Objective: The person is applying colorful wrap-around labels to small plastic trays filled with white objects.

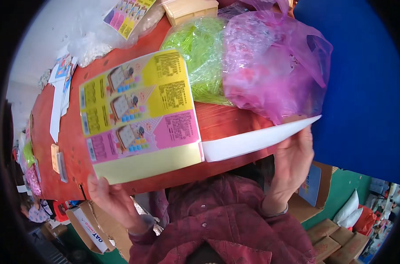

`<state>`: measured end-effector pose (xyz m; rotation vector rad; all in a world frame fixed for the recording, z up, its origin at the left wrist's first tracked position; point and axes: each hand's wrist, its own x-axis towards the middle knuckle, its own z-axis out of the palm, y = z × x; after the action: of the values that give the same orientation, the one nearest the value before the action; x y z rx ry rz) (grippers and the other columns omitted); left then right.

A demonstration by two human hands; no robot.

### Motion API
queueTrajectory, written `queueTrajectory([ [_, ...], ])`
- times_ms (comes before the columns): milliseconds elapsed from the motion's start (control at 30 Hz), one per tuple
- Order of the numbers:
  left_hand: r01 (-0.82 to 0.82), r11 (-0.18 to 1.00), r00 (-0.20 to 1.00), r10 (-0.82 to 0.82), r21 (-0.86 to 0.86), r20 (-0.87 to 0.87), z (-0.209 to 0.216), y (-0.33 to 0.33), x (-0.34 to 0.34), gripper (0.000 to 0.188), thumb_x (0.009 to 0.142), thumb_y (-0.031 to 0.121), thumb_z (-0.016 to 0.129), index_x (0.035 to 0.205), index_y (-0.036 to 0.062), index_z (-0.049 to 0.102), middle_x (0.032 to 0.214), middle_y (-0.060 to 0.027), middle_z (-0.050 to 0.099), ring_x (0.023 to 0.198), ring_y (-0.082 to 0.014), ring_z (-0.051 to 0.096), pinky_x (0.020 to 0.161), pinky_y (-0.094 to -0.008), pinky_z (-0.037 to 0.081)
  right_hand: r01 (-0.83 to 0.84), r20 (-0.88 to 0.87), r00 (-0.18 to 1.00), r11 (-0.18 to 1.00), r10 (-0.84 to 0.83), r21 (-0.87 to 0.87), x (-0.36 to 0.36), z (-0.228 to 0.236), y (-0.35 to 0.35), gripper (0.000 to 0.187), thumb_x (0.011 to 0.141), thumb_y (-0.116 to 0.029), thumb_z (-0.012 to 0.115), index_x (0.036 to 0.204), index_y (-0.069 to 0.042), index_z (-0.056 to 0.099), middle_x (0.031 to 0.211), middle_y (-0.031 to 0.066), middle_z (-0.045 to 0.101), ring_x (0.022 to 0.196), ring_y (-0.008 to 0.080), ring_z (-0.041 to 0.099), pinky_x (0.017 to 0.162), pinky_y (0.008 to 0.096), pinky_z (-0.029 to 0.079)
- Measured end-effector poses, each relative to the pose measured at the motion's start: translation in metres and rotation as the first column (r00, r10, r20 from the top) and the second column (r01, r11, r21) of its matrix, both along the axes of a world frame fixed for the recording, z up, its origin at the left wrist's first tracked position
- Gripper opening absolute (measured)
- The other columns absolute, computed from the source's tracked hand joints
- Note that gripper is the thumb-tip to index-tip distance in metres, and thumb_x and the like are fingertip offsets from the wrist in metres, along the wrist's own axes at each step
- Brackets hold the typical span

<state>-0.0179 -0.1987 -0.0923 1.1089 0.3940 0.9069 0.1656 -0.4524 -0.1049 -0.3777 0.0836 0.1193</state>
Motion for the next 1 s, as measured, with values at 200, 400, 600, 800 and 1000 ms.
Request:
queueTrajectory([
  [200,0.042,0.997,0.998,-0.038,0.067,-0.058,0.033,0.019,0.086,0.008,0.086,0.008,0.049,0.08,0.0023,0.047,0.079,-0.0037,0.053,0.074,-0.0108,0.055,0.071,-0.0296,0.05,0.072,-0.015,0.997,0.996,-0.071,0.049,0.002,0.005,-0.028,0.005,0.091,0.002,0.042,0.091,-0.003,0.042,0.082,0.0029,0.035,0.073,0.0128,0.036,0.067,0.0249,0.037],
  [400,0.329,0.943,0.944,-0.328,0.043,-0.03,0.016,0.027,0.198,0.02,0.089,0.014,0.053,0.089,-0.0053,0.056,0.083,-0.0095,0.059,0.08,-0.0167,0.061,0.074,-0.0304,0.051,0.014,-0.068,0.997,0.996,-0.02,-0.086,-0.01,0.007,-0.012,0.012,0.091,0.002,0.042,0.082,-0.005,0.038,0.077,0.0017,0.031,0.069,0.0115,0.031,0.058,0.024,0.031],
  [600,0.183,0.772,0.936,0.052,0.608,-0.348,-0.021,0.033,0.207,0.028,0.086,0.014,0.057,0.104,-0.007,0.056,0.096,-0.0149,0.061,0.084,-0.0195,0.06,0.074,-0.0296,0.048,-0.068,0.046,0.996,0.989,0.075,-0.129,-0.007,-0.002,-0.016,0.014,0.09,0.001,0.045,0.081,-0.006,0.036,0.075,0.0013,0.03,0.065,0.0109,0.029,0.054,0.0241,0.028],
  [800,0.27,0.381,0.741,0.505,0.884,-0.443,-0.035,0.101,0.116,0.033,0.081,0.018,0.061,0.106,-0.0038,0.058,0.111,-0.0195,0.055,0.108,-0.0331,0.049,0.087,-0.0372,0.041,-0.174,0.022,0.984,0.975,0.178,-0.137,-0.005,-0.007,-0.013,0.012,0.09,-0.005,0.048,0.08,-0.006,0.041,0.072,0.0,0.032,0.064,0.0105,0.031,0.049,0.0237,0.028],
  [1000,0.517,0.294,0.575,0.577,0.804,-0.58,-0.089,0.127,0.045,0.052,0.08,0.023,0.063,0.12,-0.0055,0.047,0.131,-0.0266,0.037,0.12,-0.0433,0.034,0.099,-0.048,0.031,-0.273,-0.009,0.962,0.962,0.273,-0.014,-0.004,-0.004,0.009,0.015,0.093,-0.004,0.044,0.079,-0.006,0.038,0.073,0.001,0.031,0.063,0.0104,0.029,0.047,0.0236,0.027],
])
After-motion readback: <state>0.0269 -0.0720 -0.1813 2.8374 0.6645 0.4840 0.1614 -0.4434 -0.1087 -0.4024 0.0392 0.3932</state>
